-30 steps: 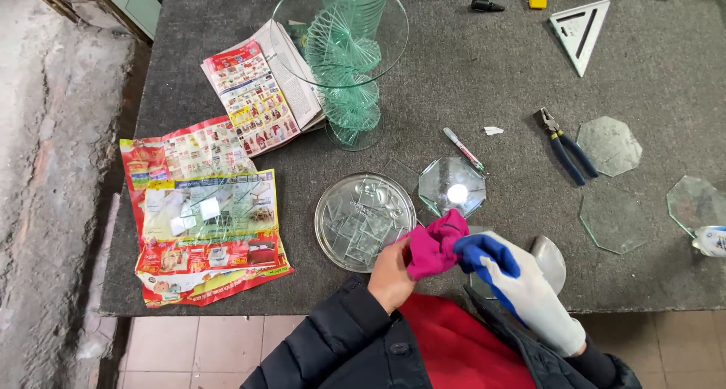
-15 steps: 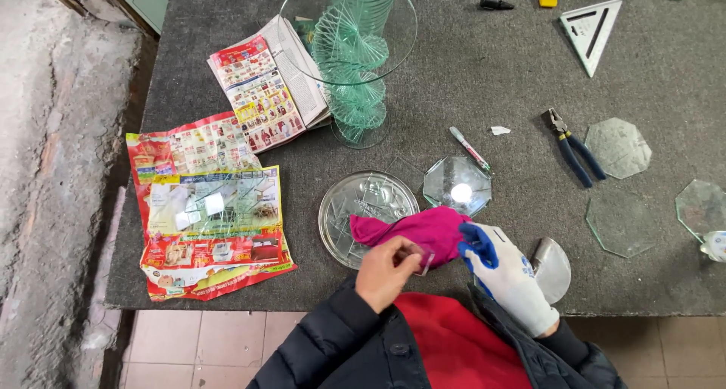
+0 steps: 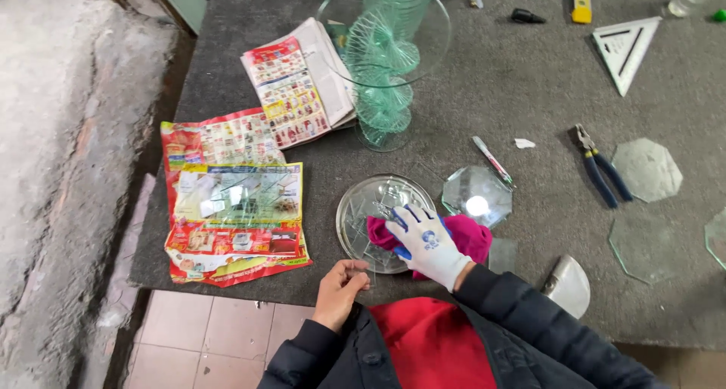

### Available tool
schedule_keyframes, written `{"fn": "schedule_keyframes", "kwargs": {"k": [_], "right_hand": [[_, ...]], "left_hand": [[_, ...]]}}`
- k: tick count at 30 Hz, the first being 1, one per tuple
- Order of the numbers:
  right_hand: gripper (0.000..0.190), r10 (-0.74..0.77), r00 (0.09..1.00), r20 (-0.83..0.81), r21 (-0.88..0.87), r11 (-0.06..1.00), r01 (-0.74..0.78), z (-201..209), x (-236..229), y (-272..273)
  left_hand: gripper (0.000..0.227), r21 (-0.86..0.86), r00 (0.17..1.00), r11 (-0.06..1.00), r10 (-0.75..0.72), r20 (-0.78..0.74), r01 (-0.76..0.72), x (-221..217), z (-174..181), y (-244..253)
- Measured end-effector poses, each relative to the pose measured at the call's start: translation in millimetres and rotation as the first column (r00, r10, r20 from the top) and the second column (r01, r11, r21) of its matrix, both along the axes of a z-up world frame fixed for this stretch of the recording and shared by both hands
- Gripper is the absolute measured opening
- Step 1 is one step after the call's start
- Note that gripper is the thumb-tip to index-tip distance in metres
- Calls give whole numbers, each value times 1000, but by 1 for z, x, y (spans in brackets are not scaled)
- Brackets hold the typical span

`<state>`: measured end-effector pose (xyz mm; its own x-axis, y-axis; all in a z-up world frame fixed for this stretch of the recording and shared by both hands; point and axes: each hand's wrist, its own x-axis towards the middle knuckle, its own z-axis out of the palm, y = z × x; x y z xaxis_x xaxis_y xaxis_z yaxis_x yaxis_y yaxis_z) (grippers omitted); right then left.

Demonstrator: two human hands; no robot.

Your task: The person is cleaning a circular glass plate with a cloth and inspecting small glass components on a workshop table.

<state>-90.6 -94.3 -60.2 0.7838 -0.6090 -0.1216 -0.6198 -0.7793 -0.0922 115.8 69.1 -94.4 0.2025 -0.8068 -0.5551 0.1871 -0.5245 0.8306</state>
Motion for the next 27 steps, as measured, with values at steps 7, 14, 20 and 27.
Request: {"fn": "schedule_keyframes", "kwargs": {"k": [7, 14, 20, 27], "right_hand": [[43, -60, 992, 107, 51, 997, 54, 2, -14, -14], [32, -528, 799, 287, 436, 815, 382, 74, -86, 2], [34, -734, 536, 418, 639, 656, 401, 110, -106, 24], [40, -517, 675, 527, 635, 767, 91, 128, -94, 52]], "left_hand": [[29, -12, 1000, 1000, 19, 24, -18, -1, 14, 0], [34, -124, 984, 976, -178, 18, 178, -37, 36, -30], [25, -219, 950, 925, -311, 33, 311, -71, 55, -62], [8, -207, 899, 886, -362, 247, 414, -86, 78, -76]]}}
